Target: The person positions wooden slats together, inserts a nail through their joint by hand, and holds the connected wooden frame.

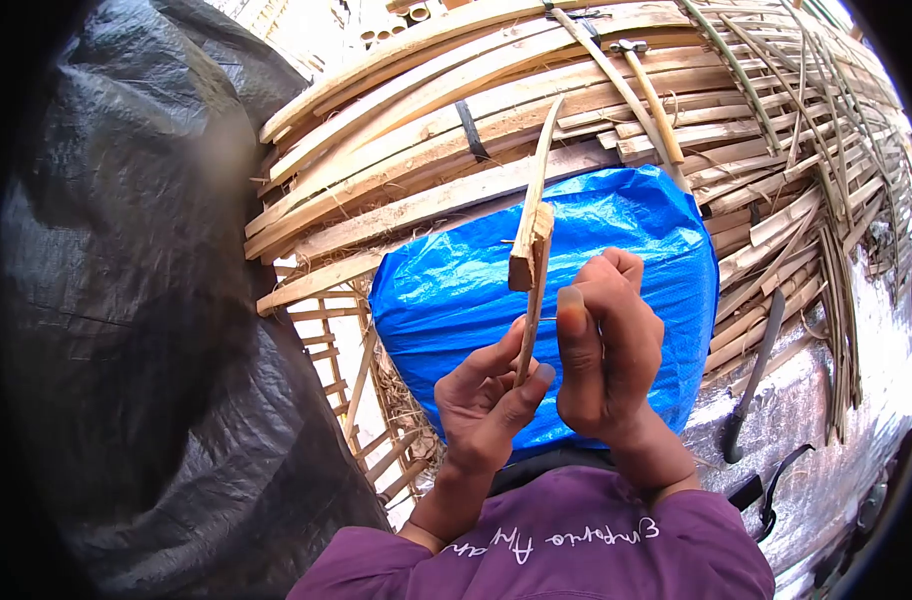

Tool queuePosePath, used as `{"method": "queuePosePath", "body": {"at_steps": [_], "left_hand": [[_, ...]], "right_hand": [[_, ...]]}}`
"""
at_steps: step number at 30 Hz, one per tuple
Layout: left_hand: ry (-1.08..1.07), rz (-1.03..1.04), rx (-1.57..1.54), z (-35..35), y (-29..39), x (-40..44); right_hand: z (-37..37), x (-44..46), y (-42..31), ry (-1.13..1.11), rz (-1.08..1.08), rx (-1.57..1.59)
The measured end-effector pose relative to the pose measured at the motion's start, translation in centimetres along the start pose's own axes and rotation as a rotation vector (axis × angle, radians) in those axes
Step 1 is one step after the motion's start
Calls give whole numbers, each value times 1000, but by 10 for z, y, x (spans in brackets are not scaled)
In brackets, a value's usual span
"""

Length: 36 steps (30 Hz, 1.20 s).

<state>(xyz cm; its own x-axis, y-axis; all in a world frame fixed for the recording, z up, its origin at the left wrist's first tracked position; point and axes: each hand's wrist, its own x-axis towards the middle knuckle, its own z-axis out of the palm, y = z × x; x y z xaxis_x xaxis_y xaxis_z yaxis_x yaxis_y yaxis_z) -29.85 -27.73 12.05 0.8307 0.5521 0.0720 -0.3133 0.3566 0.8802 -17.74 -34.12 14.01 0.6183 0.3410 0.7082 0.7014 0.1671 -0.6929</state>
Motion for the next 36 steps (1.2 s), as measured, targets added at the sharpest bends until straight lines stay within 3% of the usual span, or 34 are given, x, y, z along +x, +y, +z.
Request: {"method": "queuePosePath", "body": {"at_steps": [6, 11, 16, 18, 21, 27, 34, 36], "left_hand": [[24, 4, 14, -5, 0, 0], [11, 0, -34, -6, 0, -1], [56, 40, -25, 1, 0, 0], [62, 58, -24, 1, 2, 0], [63, 37, -19, 1, 3, 0], [91, 14, 52, 2, 3, -2], [4, 2, 38, 0, 2, -1], [20, 19, 39, -1, -2, -2]], "right_hand": [[10, -5, 8, -3, 36, 208], [14, -10, -1, 23, 345, 544], [19, -10, 1, 12, 356, 650], [18, -8, -7, 1, 508, 754], [19, -6, -9, -2, 542, 774], [15, -4, -6, 43, 380, 462], [9, -1, -5, 59, 338, 460], [11, -3, -5, 114, 194, 337]]}}
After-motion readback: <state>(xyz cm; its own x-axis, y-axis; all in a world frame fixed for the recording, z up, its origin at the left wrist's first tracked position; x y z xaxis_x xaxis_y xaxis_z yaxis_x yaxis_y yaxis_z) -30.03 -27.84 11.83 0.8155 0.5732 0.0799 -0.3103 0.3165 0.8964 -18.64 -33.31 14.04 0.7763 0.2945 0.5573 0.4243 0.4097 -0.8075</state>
